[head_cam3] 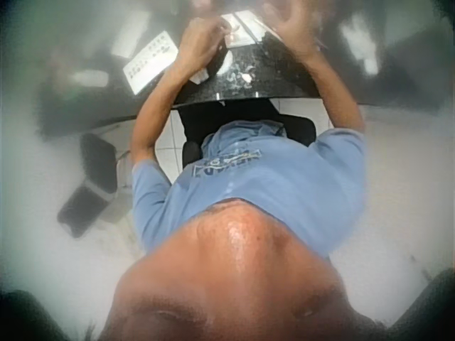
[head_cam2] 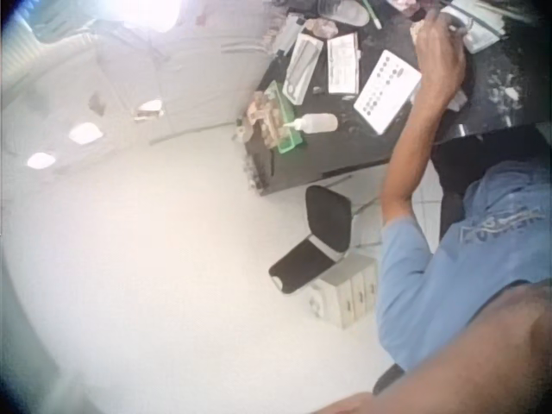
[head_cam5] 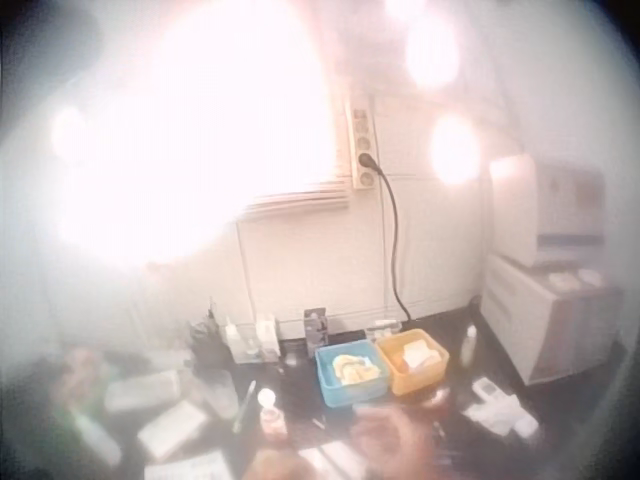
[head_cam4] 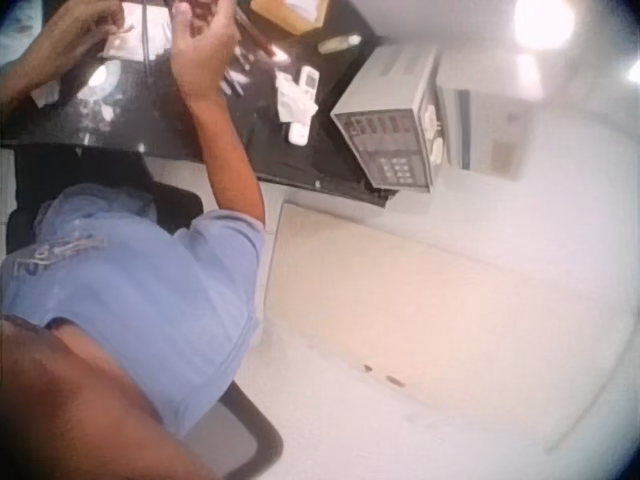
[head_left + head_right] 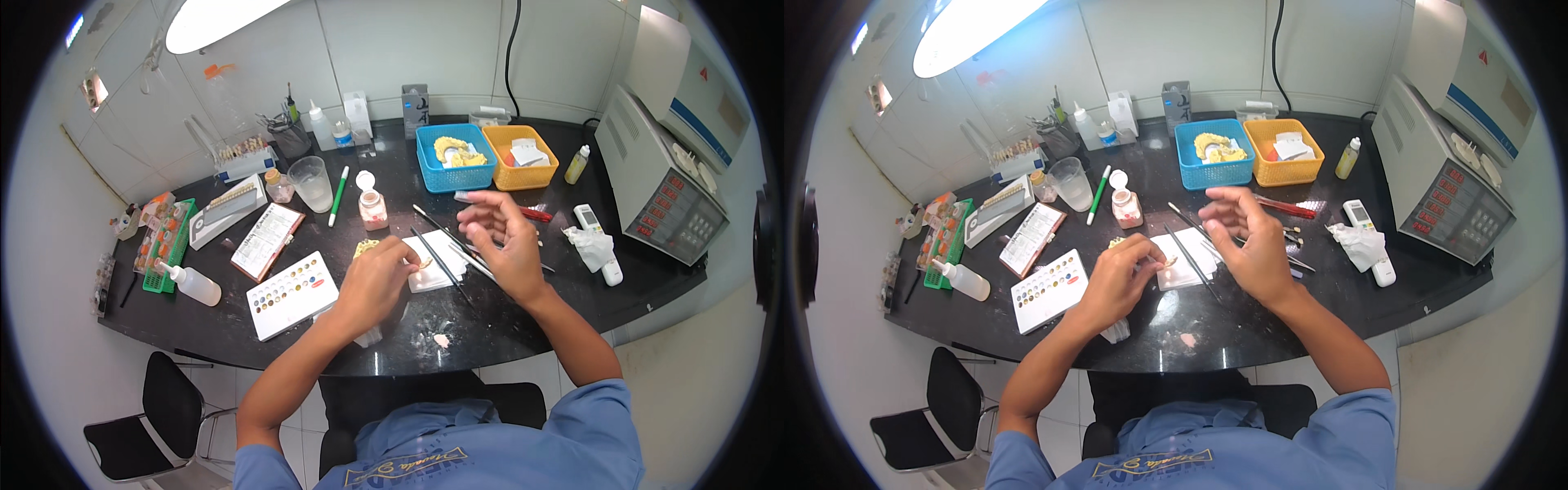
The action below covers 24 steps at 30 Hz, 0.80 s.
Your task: The person is working on a small dental prosthesis, likely a partial denture or bridge, using a fine brush to apply a pink material and a metal tool to shape it. They are seated at a workbench with various dental tools, a color palette, and a yellow dental cast visible. The person repeatedly applies material and refines the shape of the prosthesis.
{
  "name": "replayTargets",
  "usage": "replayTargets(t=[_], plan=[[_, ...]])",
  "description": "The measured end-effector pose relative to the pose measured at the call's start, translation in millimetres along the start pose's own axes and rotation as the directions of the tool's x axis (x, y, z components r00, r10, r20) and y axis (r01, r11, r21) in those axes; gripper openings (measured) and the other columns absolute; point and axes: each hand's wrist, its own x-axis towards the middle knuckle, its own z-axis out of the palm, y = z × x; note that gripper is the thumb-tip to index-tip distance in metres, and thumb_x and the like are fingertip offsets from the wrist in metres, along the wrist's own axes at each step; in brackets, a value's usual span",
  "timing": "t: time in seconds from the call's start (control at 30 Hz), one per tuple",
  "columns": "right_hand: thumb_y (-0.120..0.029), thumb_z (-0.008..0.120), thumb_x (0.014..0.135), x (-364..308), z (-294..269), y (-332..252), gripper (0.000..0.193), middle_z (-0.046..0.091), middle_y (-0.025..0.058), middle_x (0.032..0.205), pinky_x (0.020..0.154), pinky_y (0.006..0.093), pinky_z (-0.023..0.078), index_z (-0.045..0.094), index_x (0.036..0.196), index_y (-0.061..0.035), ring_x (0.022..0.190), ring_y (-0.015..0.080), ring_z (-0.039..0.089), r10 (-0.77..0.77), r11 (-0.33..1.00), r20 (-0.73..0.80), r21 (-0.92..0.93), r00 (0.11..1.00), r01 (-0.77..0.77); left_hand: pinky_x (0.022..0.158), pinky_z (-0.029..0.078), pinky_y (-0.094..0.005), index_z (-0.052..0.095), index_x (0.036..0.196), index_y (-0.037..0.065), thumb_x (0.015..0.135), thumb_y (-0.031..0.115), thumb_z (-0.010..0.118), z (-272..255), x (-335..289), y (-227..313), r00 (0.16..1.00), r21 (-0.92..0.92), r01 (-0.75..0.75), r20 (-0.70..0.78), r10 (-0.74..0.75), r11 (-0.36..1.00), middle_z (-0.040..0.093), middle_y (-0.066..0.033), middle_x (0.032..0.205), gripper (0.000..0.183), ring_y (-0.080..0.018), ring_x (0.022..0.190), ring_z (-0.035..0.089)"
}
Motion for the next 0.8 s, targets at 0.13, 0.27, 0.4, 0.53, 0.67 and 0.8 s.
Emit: replayTargets(t=[0.13,0.27,0.4,0.53,0.67,0.8], plan=[[-0.002,0.057,0.089,4.7,-7.7,-1.4,0.029,0.065,0.0131,0.101,0.074,0.0247,0.054,0.053,0.118,0.0003,0.088,0.0145,0.066,-0.017,1.000,-0.041,0.004,0.999,0.017,0.069,0.049,-0.0360,0.063,0.086,0.000,0.081,0.003,0.065,-1.0,-1.9,-5.5,0.995,0.079,0.008,0.094,-0.016,0.997,0.061,-0.0118,0.087,0.006,-0.0289,0.080,0.062],[-0.004,0.057,0.090,4.9,-11.7,-7.4,0.028,0.066,0.0121,0.101,0.072,0.0238,0.054,0.054,0.117,0.0002,0.087,0.0141,0.067,-0.002,1.000,-0.050,-0.002,0.999,0.002,0.069,0.049,-0.0381,0.064,0.087,0.001,0.081,0.003,0.065,-2.4,-2.8,-3.3,0.987,0.138,0.006,0.160,-0.028,0.990,0.060,-0.0116,0.090,0.007,-0.0305,0.080,0.062],[-0.004,0.057,0.090,5.2,-11.7,-7.9,0.025,0.067,0.0114,0.099,0.071,0.0235,0.053,0.056,0.115,0.0004,0.086,0.0135,0.067,-0.011,1.000,-0.049,0.010,0.999,0.012,0.069,0.050,-0.0387,0.065,0.087,0.001,0.081,0.004,0.065,-0.8,-3.2,-0.9,0.989,0.191,-0.070,0.141,0.043,0.979,0.061,-0.0113,0.090,0.007,-0.0310,0.079,0.062],[-0.004,0.057,0.090,4.9,-14.5,-8.7,0.023,0.067,0.0109,0.098,0.072,0.0232,0.053,0.057,0.113,0.0010,0.084,0.0130,0.067,0.003,1.000,-0.037,-0.012,0.999,-0.003,0.066,0.049,-0.0371,0.066,0.087,0.001,0.082,0.004,0.065,3.5,-1.4,-6.0,0.992,0.174,-0.071,0.119,0.051,0.982,0.062,-0.0107,0.088,0.006,-0.0291,0.075,0.062],[-0.003,0.056,0.091,4.7,-14.2,-15.6,0.020,0.066,0.0108,0.096,0.072,0.0237,0.053,0.058,0.110,0.0020,0.083,0.0129,0.067,0.085,0.992,-0.049,0.094,0.995,-0.080,0.060,0.047,-0.0318,0.067,0.085,0.000,0.082,0.004,0.065,-4.3,-5.4,-9.3,0.982,-0.021,0.103,0.162,-0.098,0.994,0.064,-0.0092,0.085,0.005,-0.0219,0.069,0.060],[0.000,0.055,0.091,-31.9,-33.5,-42.9,0.015,0.065,0.0121,0.091,0.072,0.0261,0.055,0.059,0.105,0.0041,0.081,0.0151,0.066,0.014,1.000,-0.053,-0.011,0.999,-0.014,0.055,0.044,-0.0293,0.068,0.085,0.001,0.082,0.002,0.066,-10.3,-35.0,2.2,0.973,-0.039,0.146,0.185,-0.136,0.989,0.063,-0.0084,0.083,0.004,-0.0182,0.067,0.059]])
